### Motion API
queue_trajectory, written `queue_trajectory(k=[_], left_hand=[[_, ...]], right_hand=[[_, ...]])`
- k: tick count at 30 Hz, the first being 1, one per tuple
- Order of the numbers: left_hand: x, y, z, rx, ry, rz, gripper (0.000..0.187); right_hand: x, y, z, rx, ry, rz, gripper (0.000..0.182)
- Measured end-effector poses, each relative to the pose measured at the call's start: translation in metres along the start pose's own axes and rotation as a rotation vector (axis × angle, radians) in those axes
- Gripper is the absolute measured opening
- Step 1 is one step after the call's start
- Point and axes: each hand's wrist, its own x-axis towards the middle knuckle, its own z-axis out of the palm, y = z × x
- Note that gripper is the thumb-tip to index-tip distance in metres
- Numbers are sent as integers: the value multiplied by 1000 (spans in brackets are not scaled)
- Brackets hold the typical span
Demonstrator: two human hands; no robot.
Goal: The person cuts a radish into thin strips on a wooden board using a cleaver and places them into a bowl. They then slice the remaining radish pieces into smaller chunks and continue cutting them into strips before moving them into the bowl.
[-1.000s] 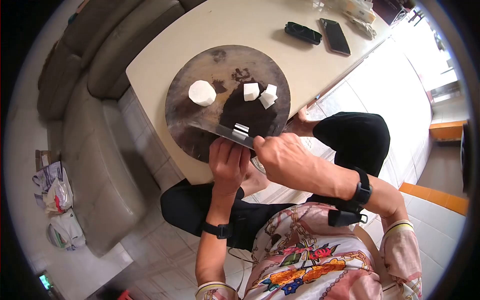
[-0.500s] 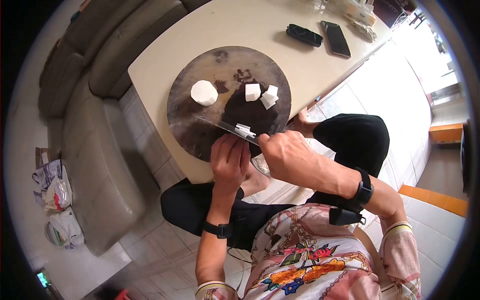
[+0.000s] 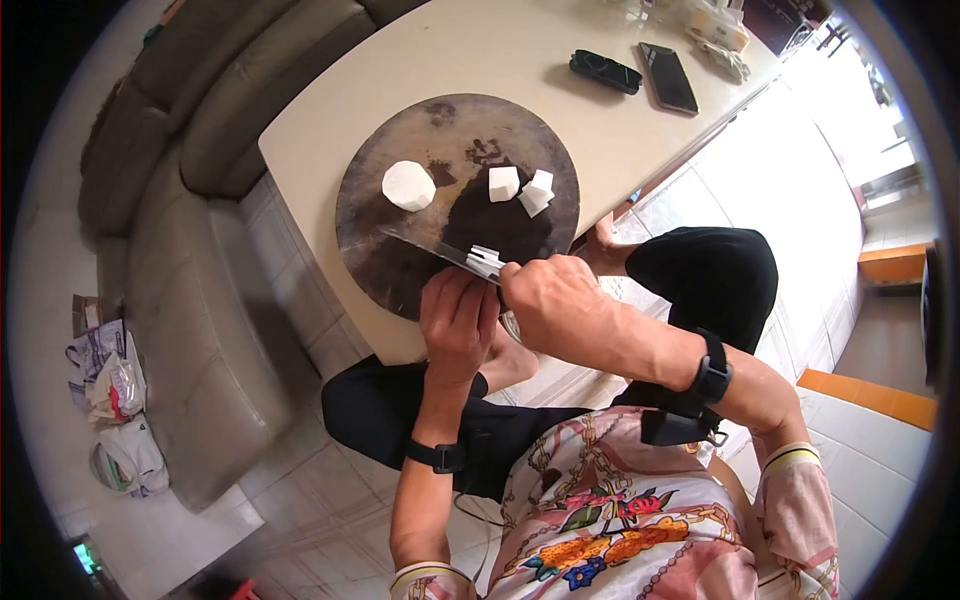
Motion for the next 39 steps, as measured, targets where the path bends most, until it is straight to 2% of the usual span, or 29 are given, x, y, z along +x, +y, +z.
queue_trajectory(k=[9,17,19,21,26,28,35,37,39], left_hand=[[2,1,-2,8,-6,1,17],[1,2,-1,0,-13,-23,16],[0,1,0,-3,1,-29,16],[1,1,0,-6,13,-12,16],[3,2,-1,6,8,-8,16],[2,2,0,8,3,-9,16],[4,3,1,12,17,-12,16],[5,4,1,18,18,-16,15],[5,3,0,15,8,-16,15]], right_hand=[[-20,2,-18,-28,-110,31,17],[-3,9,1,-22,35,17,10],[-9,13,-4,-15,22,41,8],[-16,13,-12,4,-79,110,12],[-20,19,-24,68,-140,94,13],[-19,25,-26,79,-176,42,7],[-19,24,-28,176,-114,68,7],[-18,22,-32,117,-227,112,7],[-18,23,-31,126,-242,121,7]])
